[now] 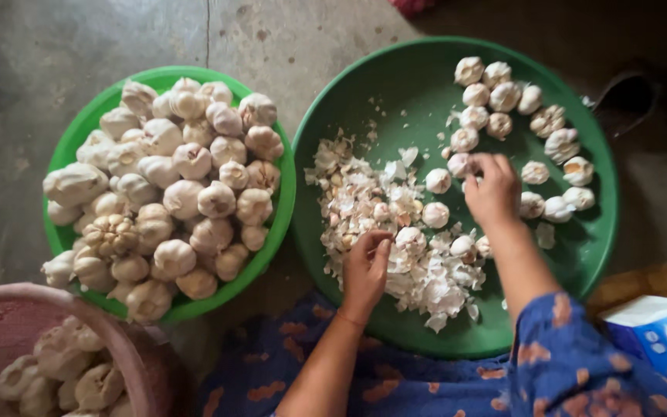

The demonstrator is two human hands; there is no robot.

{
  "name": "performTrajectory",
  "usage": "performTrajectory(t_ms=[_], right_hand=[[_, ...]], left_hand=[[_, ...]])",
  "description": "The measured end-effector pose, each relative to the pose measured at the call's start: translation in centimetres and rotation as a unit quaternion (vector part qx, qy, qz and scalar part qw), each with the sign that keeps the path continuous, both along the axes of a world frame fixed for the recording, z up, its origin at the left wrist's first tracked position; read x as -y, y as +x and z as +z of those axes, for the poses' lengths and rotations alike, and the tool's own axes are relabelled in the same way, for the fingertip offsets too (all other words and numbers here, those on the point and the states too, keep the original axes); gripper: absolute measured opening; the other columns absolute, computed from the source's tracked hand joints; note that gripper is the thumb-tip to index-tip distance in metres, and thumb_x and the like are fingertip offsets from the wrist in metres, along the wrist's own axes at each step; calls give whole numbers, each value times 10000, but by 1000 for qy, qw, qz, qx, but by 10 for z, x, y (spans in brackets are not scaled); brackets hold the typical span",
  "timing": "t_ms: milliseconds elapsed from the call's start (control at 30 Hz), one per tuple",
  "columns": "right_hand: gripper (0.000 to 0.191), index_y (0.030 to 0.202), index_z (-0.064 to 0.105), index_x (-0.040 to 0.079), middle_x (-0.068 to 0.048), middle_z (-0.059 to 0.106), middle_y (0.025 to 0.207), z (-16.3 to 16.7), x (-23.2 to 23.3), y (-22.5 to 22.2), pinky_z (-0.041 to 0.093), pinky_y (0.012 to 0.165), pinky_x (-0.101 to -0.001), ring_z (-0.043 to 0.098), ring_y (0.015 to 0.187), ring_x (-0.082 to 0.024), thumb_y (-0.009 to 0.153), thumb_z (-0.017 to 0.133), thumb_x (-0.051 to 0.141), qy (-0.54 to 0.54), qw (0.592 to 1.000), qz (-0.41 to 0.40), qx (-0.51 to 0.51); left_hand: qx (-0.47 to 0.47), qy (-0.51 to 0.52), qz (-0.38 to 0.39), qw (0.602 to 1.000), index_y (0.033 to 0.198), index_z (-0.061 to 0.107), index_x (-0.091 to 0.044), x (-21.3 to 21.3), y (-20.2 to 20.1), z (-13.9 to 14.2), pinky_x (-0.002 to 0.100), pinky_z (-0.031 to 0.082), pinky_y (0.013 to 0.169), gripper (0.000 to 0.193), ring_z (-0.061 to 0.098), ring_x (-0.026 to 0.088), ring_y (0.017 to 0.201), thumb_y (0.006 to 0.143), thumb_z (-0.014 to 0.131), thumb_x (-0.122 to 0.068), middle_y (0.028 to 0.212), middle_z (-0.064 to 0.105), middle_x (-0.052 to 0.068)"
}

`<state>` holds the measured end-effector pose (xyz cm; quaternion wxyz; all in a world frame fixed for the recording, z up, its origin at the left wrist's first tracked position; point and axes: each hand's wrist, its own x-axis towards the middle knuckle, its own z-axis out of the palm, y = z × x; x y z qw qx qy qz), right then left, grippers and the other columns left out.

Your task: The person sits on the floor and peels the outer papery skin off garlic bulbs by hand, breaking bulbs into cloves and separating the loose husks. Peeled cloves accumulate on a large green tray while discarded peels pile beside them, with unpeeled bulbs taken from nearby bowls and baskets.

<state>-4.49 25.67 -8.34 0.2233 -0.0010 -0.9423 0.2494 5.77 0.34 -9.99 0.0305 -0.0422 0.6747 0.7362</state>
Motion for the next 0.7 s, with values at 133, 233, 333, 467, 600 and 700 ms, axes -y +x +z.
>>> performTrajectory(t_ms=[133, 233, 333, 467, 600, 700], right_hand=[[111, 997, 724, 120, -106, 696, 1002, 8, 26, 0, 546, 871, -452, 666, 976, -341, 890, 716, 91, -6, 998, 63, 25], [284, 1100, 724, 168, -87, 710, 1007, 20, 59, 31, 574, 844, -447, 718, 950, -324, 832, 755, 254, -44, 926, 91, 363], [570, 1215, 656, 216, -105, 650, 1117, 32, 81, 60, 544, 813, -490, 665, 999, -352, 691, 849, 334, 84, 915, 160, 362], [529, 1175, 625, 149, -102, 641, 1094, 43, 94, 74, 572, 776, -400, 677, 948, -302, 695, 836, 218, -99, 942, 179, 266], [503, 1165, 619, 80, -111, 626, 1062, 49, 107, 95, 560, 764, -353, 667, 920, -254, 699, 809, 79, -196, 949, 222, 112], [414, 1152, 623, 87, -74, 623, 987, 52, 109, 107, 554, 720, -318, 656, 814, -174, 771, 779, 125, -268, 920, 246, 145]], left_hand=[[11, 23, 16, 1000, 1138, 678, -26, 4, -2, 2, 281, 557, 858, 164, 702, 120, 970, 1030, 589, -111, 1052, 739, 58], [12, 22, 29, 999, 1127, 680, -22, 5, -5, 3, 281, 563, 871, 158, 722, 124, 998, 1030, 588, -106, 1067, 753, 65], [23, 1, 23, 999, 1125, 688, -24, 4, -3, 3, 280, 567, 833, 160, 712, 125, 952, 1015, 609, -109, 1046, 750, 68], [-43, -128, 13, 991, 1155, 678, -27, 3, 3, -2, 275, 553, 791, 220, 676, 126, 911, 969, 659, -142, 1037, 701, 69], [150, 208, -47, 965, 1205, 624, -85, 1, 4, -12, 243, 457, 666, 187, 526, 77, 781, 1090, 564, -220, 912, 563, 1], [207, 234, -53, 948, 1095, 555, -113, 0, 7, -16, 247, 498, 652, 161, 595, 73, 776, 1011, 509, -242, 920, 626, -12]])
